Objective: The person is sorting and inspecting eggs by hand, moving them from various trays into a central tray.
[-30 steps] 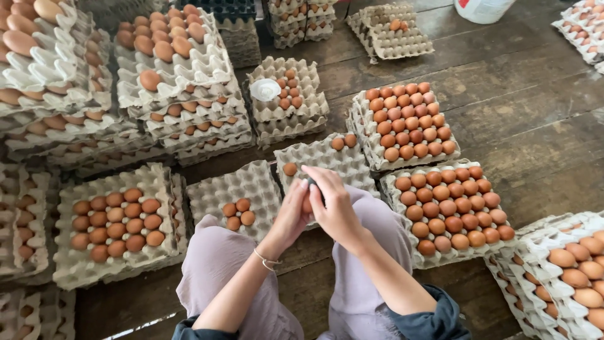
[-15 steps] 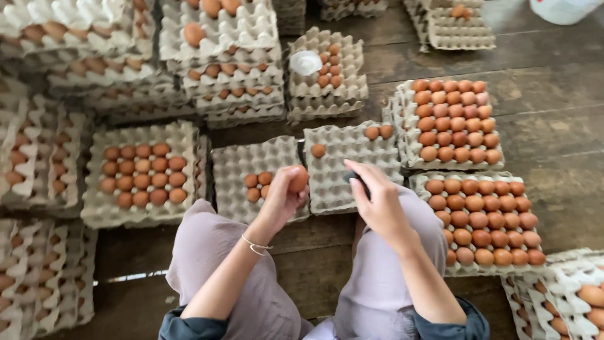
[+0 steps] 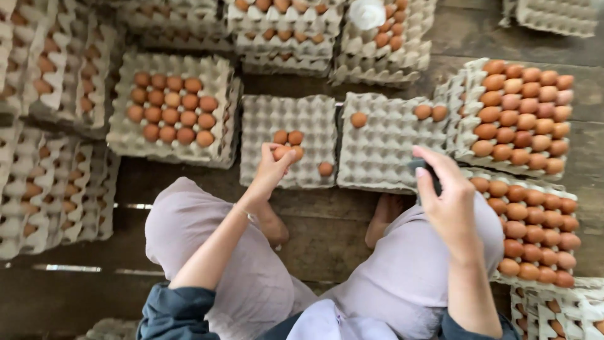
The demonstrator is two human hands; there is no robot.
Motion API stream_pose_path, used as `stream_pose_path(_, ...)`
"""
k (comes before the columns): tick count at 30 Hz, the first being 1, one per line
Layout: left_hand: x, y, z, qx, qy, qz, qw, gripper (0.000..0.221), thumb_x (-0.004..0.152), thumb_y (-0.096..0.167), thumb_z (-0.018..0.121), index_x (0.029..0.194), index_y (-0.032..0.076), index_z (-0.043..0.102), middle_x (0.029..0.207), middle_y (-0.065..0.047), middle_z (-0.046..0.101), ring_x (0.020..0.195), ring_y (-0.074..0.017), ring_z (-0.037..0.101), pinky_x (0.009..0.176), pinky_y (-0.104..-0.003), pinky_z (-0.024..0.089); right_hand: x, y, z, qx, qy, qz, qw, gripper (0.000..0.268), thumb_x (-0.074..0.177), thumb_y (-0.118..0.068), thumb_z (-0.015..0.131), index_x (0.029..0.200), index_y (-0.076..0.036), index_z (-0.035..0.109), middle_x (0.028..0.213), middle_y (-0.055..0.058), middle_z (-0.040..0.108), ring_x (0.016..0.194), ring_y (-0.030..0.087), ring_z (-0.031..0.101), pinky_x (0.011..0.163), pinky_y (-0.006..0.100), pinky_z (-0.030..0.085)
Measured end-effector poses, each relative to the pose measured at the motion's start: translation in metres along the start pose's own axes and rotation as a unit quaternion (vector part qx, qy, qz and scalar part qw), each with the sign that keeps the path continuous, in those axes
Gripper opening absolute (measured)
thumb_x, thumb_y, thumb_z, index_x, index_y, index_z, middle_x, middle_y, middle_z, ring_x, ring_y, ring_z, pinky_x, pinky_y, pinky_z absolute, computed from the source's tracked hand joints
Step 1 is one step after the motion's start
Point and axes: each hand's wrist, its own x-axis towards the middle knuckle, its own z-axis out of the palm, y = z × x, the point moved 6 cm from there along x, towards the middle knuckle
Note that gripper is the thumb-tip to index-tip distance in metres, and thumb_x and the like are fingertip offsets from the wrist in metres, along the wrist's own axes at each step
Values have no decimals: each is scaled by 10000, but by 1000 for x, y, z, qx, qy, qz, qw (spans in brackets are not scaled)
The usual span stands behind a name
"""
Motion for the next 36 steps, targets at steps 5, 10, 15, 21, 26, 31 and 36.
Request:
stream_pose_path(5, 20, -6, -5, 161, -36, 71, 984, 476, 855, 304, 744, 1190, 87, 485, 909, -135, 653, 737, -235, 668, 643, -339, 533, 6, -14, 0, 1, -20, 18, 1000, 305, 983, 74, 585, 1278, 63, 663, 1207, 202, 693, 1083, 350, 655, 970, 426, 496)
stream_pose_path(10, 50, -47, 30, 213, -49, 221, 951, 388, 788, 129, 679, 1075, 41, 433, 1024, -153, 541, 891, -310, 540, 809, -398, 463, 10, -17, 3, 3, -36, 34, 999, 333, 948, 117, 560, 1276, 119, 623, 1221, 209, 677, 1036, 316, 641, 937, 381, 495)
stream_pose_path(15, 74, -97, 65, 356, -13, 238, 903, 563, 772, 114, 699, 1250, 19, 418, 891, -181, 613, 650, -387, 601, 583, -458, 491, 11, -19, 7, 4, -35, 29, 999, 332, 950, 123, 572, 1278, 114, 625, 1235, 210, 680, 1086, 322, 649, 972, 388, 500)
stream_pose_path(21, 60, -101, 80, 331, -14, 247, 910, 499, 752, 72, 698, 1196, 94, 470, 1049, -168, 621, 812, -411, 637, 681, -495, 494, 8, -17, 5, -10, -36, 33, 999, 330, 940, 126, 579, 1264, 106, 638, 1234, 210, 680, 1073, 319, 648, 965, 385, 503)
stream_pose_path(26, 47, -74, 89, 338, 49, 326, 882, 495, 724, 84, 744, 1166, 95, 522, 974, -178, 614, 784, -417, 624, 676, -504, 507, 5, -13, 1, -22, -37, 42, 998, 329, 944, 119, 582, 1270, 111, 630, 1232, 221, 677, 1059, 322, 648, 947, 388, 504)
stream_pose_path(31, 58, -58, 94, 402, 77, 370, 834, 491, 695, 114, 773, 1153, 90, 600, 936, -138, 653, 842, -347, 616, 755, -445, 482, 2, -12, 0, -33, -36, 55, 997, 333, 932, 126, 590, 1261, 106, 638, 1219, 209, 685, 1043, 307, 650, 939, 377, 507)
stream_pose_path(36, 84, -76, 104, 511, 123, 444, 726, 551, 547, 293, 873, 1018, 168, 616, 811, -61, 598, 856, -267, 583, 811, -411, 462, -5, 9, 1, -40, -20, 25, 999, 278, 1029, 4, 624, 1290, -32, 712, 1188, 137, 714, 1109, 324, 683, 983, 432, 521)
